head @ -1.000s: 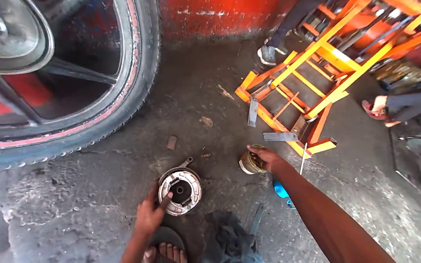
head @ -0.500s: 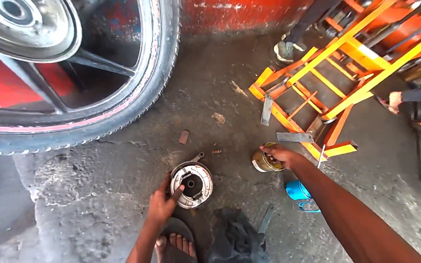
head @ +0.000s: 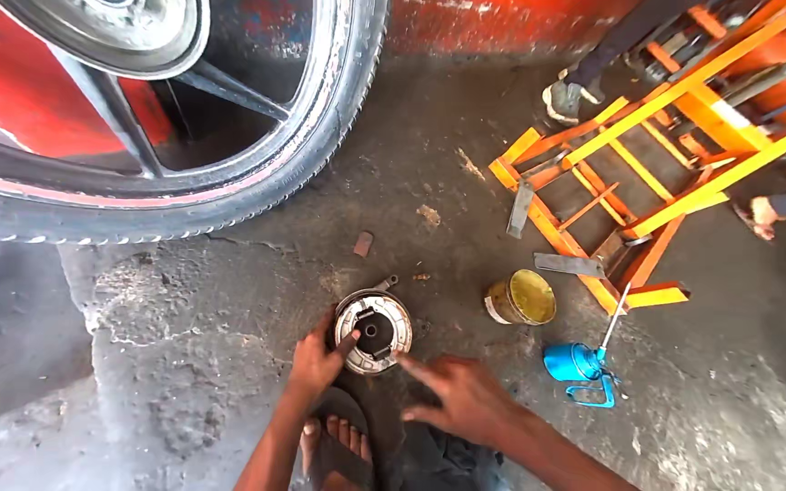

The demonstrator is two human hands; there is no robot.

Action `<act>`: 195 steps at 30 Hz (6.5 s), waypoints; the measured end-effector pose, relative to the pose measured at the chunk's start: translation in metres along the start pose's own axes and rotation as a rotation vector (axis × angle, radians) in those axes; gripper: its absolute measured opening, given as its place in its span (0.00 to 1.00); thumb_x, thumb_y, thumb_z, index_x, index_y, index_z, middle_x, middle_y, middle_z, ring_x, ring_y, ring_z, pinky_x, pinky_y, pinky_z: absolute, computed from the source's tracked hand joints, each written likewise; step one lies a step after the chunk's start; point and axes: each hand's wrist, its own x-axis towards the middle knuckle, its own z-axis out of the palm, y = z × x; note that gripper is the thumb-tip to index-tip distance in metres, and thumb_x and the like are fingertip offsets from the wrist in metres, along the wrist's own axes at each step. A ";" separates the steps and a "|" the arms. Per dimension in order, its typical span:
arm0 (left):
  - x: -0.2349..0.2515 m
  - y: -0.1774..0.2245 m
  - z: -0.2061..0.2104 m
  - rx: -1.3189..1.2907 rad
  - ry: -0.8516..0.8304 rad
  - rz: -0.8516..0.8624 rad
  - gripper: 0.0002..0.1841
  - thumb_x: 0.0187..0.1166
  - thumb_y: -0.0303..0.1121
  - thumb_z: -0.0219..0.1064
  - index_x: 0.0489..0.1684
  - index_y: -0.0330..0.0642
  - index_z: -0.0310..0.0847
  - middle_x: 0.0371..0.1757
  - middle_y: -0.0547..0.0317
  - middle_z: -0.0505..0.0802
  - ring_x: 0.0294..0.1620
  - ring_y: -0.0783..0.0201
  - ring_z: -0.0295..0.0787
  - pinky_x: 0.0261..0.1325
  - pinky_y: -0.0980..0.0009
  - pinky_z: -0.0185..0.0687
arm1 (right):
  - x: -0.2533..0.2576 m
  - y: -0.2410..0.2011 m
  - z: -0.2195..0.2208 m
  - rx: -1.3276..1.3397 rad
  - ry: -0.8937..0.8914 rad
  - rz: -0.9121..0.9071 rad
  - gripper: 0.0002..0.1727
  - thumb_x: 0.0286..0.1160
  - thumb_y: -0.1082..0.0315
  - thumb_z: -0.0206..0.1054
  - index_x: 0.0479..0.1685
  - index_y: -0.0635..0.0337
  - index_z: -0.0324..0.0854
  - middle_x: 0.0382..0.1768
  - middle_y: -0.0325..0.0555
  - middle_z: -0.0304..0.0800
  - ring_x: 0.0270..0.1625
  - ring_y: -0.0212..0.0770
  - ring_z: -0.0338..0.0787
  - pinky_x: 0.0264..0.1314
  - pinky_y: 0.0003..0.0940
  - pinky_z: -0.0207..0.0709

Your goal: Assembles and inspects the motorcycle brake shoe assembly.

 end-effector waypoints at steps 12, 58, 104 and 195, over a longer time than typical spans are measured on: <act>0.000 0.001 0.002 0.017 0.005 -0.006 0.39 0.80 0.54 0.70 0.92 0.56 0.63 0.61 0.42 0.93 0.61 0.42 0.92 0.70 0.37 0.79 | 0.029 -0.007 0.006 0.012 -0.207 0.037 0.37 0.85 0.35 0.54 0.88 0.42 0.69 0.40 0.55 0.94 0.45 0.59 0.94 0.48 0.58 0.85; -0.001 0.002 0.001 0.011 0.032 -0.011 0.38 0.80 0.54 0.70 0.92 0.57 0.63 0.62 0.41 0.93 0.61 0.40 0.91 0.68 0.36 0.79 | 0.032 -0.004 0.028 -0.122 0.115 -0.033 0.38 0.77 0.29 0.57 0.67 0.50 0.88 0.21 0.43 0.88 0.21 0.46 0.89 0.21 0.46 0.81; 0.001 -0.005 0.004 -0.074 0.056 0.023 0.38 0.77 0.48 0.74 0.90 0.54 0.65 0.60 0.44 0.94 0.57 0.48 0.94 0.65 0.42 0.84 | 0.039 0.242 -0.036 1.299 0.495 1.408 0.20 0.82 0.59 0.63 0.20 0.42 0.62 0.11 0.26 0.54 0.09 0.24 0.51 0.10 0.19 0.49; -0.001 0.000 0.003 0.005 0.063 0.024 0.38 0.77 0.56 0.72 0.89 0.57 0.68 0.57 0.43 0.95 0.57 0.42 0.93 0.64 0.36 0.81 | 0.085 0.012 0.023 -0.320 0.288 -0.130 0.41 0.70 0.20 0.54 0.74 0.33 0.83 0.88 0.51 0.66 0.92 0.56 0.59 0.89 0.71 0.47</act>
